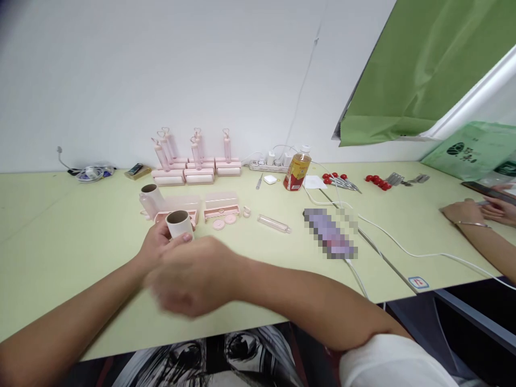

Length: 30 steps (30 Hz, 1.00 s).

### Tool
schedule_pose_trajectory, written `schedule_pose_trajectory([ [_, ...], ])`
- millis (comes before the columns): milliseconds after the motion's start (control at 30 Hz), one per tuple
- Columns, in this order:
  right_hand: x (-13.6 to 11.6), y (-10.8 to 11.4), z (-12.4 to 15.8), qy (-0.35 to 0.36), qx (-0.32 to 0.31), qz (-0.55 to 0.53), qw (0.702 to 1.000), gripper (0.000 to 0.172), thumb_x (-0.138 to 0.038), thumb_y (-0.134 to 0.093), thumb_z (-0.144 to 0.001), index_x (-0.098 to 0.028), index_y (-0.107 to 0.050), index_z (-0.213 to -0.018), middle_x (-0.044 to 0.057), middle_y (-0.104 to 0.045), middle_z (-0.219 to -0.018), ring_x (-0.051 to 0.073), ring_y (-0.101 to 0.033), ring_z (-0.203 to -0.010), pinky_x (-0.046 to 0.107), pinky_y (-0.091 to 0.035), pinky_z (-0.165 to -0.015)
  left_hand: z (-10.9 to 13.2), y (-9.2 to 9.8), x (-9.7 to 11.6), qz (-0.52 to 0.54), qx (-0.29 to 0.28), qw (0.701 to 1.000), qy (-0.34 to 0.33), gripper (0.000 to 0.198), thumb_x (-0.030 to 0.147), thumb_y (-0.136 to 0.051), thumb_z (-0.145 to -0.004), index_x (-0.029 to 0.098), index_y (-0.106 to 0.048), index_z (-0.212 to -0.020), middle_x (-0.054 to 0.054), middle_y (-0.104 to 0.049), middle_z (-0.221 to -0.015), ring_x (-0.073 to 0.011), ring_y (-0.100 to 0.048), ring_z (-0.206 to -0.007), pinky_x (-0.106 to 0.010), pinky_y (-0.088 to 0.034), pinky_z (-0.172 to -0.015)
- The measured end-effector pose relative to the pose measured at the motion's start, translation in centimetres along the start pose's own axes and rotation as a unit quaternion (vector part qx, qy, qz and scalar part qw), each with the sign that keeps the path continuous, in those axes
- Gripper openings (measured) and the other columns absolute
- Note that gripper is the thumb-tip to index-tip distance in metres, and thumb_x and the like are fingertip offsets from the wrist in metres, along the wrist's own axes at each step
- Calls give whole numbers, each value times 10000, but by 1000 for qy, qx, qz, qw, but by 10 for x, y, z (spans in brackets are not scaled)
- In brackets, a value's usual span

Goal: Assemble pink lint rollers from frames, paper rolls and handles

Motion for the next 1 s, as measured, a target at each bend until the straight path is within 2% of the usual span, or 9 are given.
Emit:
schedule_pose_trajectory([
  [33, 16, 7, 3, -17, 2, -1, 1000, 215, -295, -451, -920, -249, -657, -877, 2, -651, -745, 136, -585, -690, 243, -469, -661, 0, 0, 1, -1, 10, 1000, -1, 320, 448, -637, -793, 161, -592, -926, -31, -639, -860, -184, -588, -779, -293, -473, -690],
  [100, 61, 15, 12, -175, 4, 9, 984, 214, -213, -458, -905, -200, -660, -832, 17, -667, -740, 135, -591, -670, 247, -438, -646, -2, -1, 2, -3, 20, 1000, 4, 307, 432, -640, -793, 162, -589, -929, -27, -636, -866, -177, -580, -782, -287, -466, -695],
  [200, 107, 7, 30, -321, -90, 52, 941, 201, -231, -516, -891, -184, -689, -980, 27, -688, -739, 159, -597, -669, 263, -392, -642, -3, -5, 0, 2, 6, 1000, 25, 293, 427, -635, -800, 161, -585, -914, -19, -623, -845, -167, -566, -765, -278, -451, -685],
  [333, 123, -13, 43, -359, -173, 41, 916, 302, -295, -555, -889, -204, -645, -1162, 45, -697, -791, 176, -596, -688, 256, -348, -605, -3, -7, 2, 10, -17, 999, 25, 297, 432, -640, -801, 162, -573, -903, -13, -598, -835, -158, -546, -757, -273, -434, -685],
  [533, 118, -19, 41, -353, -193, 41, 914, 145, -218, -524, -894, -190, -613, -782, 54, -637, -792, 176, -568, -723, 264, -364, -636, -1, -9, 1, 8, -46, 998, 36, 291, 417, -649, -796, 174, -568, -935, -7, -589, -840, -158, -529, -757, -266, -414, -671],
  [667, 110, -5, 35, -317, -74, -38, 945, 137, -224, -464, -930, -198, -531, -813, 90, -589, -1015, 205, -562, -977, 316, -426, -805, -1, -13, 3, 13, -75, 997, 28, 305, 436, -642, -806, 180, -563, -952, 2, -570, -838, -156, -519, -764, -264, -407, -681],
  [767, 103, 4, 34, -296, 38, -177, 938, 184, -297, -438, -960, -215, -471, -798, 77, -602, -1021, 219, -540, -1109, 349, -441, -865, 0, -17, 3, 8, -104, 994, 38, 304, 436, -642, -805, 184, -574, -962, 11, -559, -814, -150, -510, -734, -258, -397, -655],
  [900, 93, 6, 35, -287, 127, -249, 916, 147, -361, -467, -960, -228, -511, -1003, 70, -594, -1057, 190, -577, -980, 354, -482, -843, 2, -21, 4, -10, -144, 988, 48, 357, 452, -647, -793, 195, -604, -1037, -7, -602, -876, -169, -543, -765, -269, -410, -664],
  [1000, 84, 7, 34, -231, 137, -200, 942, 306, -320, -469, -961, -272, -476, -1263, 80, -560, -1138, 190, -567, -988, 372, -492, -858, 4, -24, 6, -21, -171, 984, 36, 386, 478, -645, -790, 193, -619, -1049, -16, -621, -905, -179, -555, -788, -273, -412, -673],
])
Point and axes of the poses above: each hand's wrist, its own z-axis away from the middle knuckle, its own y-axis out of the back of the hand, x = y × z, the point moved 5 cm from there along -z, towards the middle knuckle
